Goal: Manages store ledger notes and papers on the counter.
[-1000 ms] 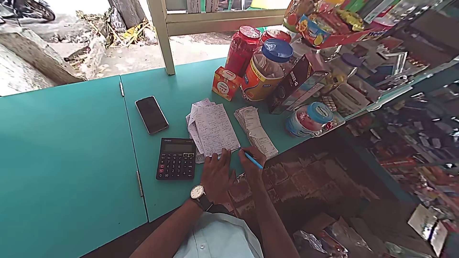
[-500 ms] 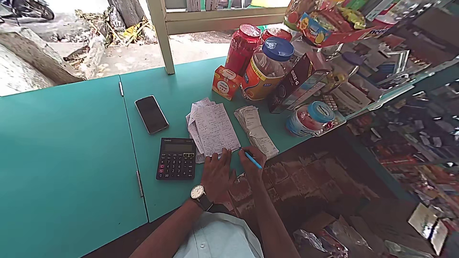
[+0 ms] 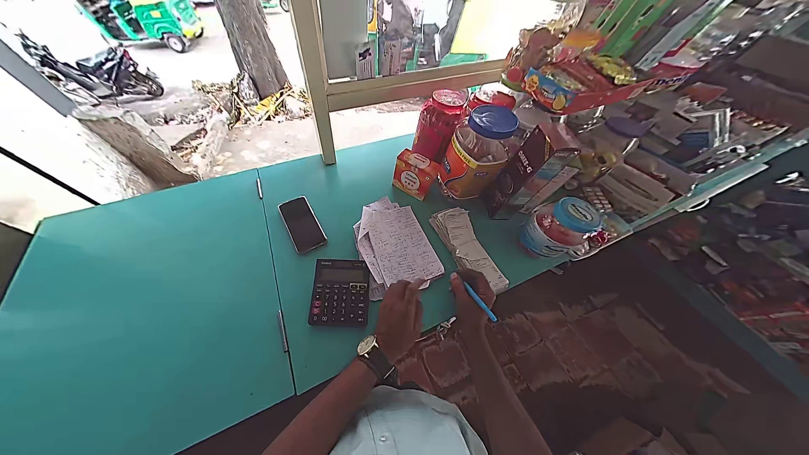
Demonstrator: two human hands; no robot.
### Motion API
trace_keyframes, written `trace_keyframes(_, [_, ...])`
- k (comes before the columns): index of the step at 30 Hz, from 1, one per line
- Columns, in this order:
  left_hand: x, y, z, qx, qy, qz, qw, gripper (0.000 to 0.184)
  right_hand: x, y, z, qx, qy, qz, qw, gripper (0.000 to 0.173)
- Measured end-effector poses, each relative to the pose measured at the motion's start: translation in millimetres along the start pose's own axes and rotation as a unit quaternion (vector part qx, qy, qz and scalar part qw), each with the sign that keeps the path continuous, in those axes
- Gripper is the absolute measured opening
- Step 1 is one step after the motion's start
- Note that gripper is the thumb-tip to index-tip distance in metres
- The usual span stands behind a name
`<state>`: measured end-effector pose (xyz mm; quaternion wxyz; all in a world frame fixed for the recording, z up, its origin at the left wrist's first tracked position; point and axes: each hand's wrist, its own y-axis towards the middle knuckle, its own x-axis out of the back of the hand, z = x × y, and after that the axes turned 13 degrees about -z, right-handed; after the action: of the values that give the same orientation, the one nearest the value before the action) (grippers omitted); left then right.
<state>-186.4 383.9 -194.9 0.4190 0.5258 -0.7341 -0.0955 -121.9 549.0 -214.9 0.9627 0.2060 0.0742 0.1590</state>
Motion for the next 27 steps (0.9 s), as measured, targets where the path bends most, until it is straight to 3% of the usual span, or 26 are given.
trace_keyframes(1, [10.1,3.8,-4.9,0.076,-0.114,-0.037,0.990,0.032,-1.1,-1.3,4.5,-0.009,0.008,0.006,1.000,0.014])
trace_keyframes(2, [20.3,10.5,-10.9,0.170,-0.238,-0.073,0.953,0.029,-2.3,-3.6,11.7,-0.014,0.026,0.017,0.999,0.013])
trace_keyframes(3, [31.6,17.7,-17.6,0.262,-0.364,-0.105,0.887,0.025,-2.5,-8.7,22.4,-0.023,0.060,0.037,0.997,0.010])
trace_keyframes(5, [60.6,28.3,-26.5,0.403,-0.565,-0.132,0.708,0.025,-2.5,-27.5,51.6,-0.066,0.170,0.104,0.978,0.020])
trace_keyframes(7, [85.6,36.2,-30.7,0.482,-0.666,-0.155,0.549,0.031,-6.9,-48.4,83.2,-0.104,0.256,0.172,0.946,0.034])
trace_keyframes(9, [99.8,36.9,-30.4,0.490,-0.711,-0.160,0.478,0.033,-13.2,-63.1,107.2,-0.099,0.292,0.226,0.924,0.029])
trace_keyframes(11, [107.7,33.3,-30.2,0.483,-0.727,-0.151,0.464,0.034,-20.3,-70.3,120.8,-0.087,0.300,0.261,0.914,0.021])
trace_keyframes(15, [114.9,27.9,-31.5,0.474,-0.715,-0.137,0.495,0.033,-31.0,-74.8,129.6,-0.059,0.263,0.279,0.921,0.016])
trace_keyframes(22, [120.5,11.6,-33.8,0.420,-0.698,-0.088,0.573,0.032,-44.8,-94.7,135.2,0.072,0.183,0.198,0.960,0.014])
trace_keyframes(24, [119.6,3.9,-35.5,0.412,-0.700,-0.080,0.578,0.030,-46.0,-97.1,134.5,0.099,0.189,0.184,0.960,0.017])
trace_keyframes(27, [119.2,-1.0,-27.3,0.374,-0.686,-0.063,0.620,0.024,-49.0,-97.0,129.8,0.030,0.242,0.176,0.954,0.024])
